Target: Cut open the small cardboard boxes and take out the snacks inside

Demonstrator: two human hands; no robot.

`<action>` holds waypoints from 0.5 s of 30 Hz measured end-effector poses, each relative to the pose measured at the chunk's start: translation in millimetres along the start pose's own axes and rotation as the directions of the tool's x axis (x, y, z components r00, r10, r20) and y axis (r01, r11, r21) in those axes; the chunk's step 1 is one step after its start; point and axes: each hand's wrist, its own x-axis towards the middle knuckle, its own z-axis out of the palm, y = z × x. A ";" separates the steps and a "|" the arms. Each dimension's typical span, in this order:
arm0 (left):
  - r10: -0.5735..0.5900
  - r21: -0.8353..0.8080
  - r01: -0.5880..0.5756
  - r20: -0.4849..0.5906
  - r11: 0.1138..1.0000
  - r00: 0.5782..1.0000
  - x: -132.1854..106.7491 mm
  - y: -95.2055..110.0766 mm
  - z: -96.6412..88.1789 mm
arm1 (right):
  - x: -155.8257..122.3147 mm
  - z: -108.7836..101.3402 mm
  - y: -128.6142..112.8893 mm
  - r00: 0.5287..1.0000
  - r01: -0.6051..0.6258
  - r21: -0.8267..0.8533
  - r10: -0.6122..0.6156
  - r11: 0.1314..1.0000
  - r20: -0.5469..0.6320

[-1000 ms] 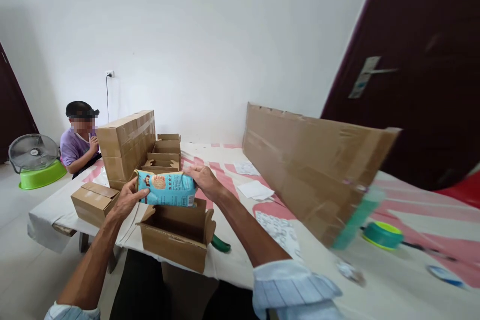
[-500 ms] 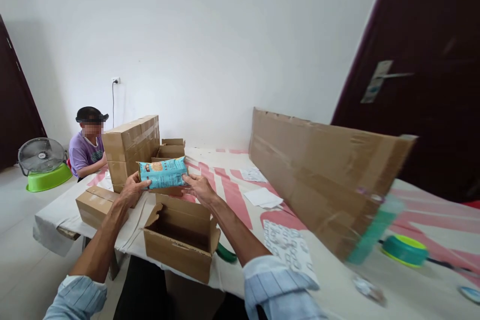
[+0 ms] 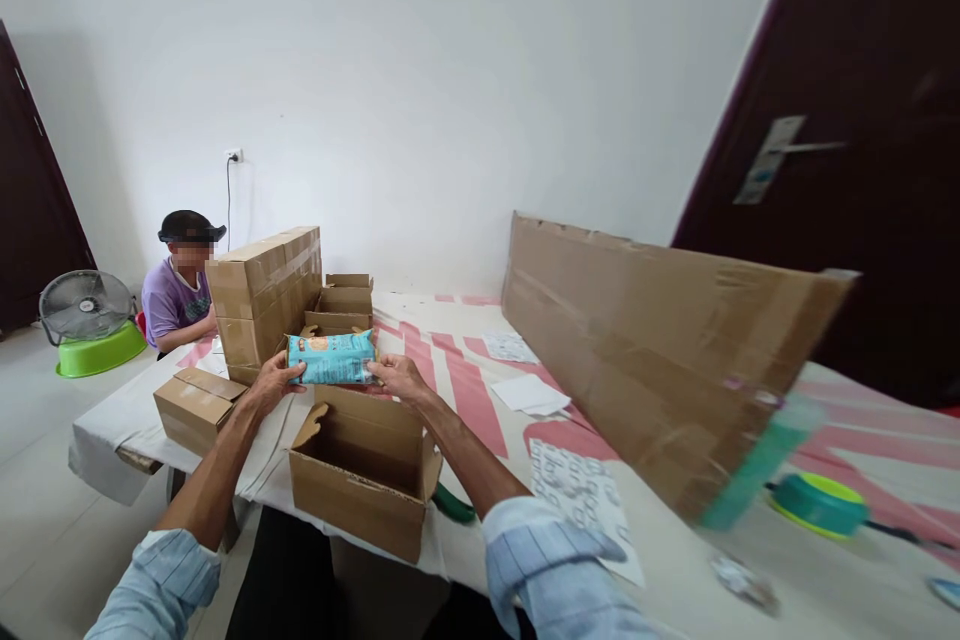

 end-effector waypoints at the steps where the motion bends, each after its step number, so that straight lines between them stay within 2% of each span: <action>1: 0.012 0.003 -0.012 0.002 1.000 1.000 0.7 2.3 0.2 | 0.3 -0.2 -2.0 1.000 -0.007 0.005 0.007 1.000 0.014; 8: 0.151 -0.003 -0.151 0.041 0.989 0.988 3.5 28.9 8.1 | -6.3 -3.8 -28.6 0.994 0.065 0.062 -0.070 0.996 0.084; 15: 0.236 -0.005 -0.237 0.082 0.972 0.968 1.4 48.7 16.6 | -11.5 -7.3 -46.0 0.984 0.145 0.073 -0.151 0.987 0.091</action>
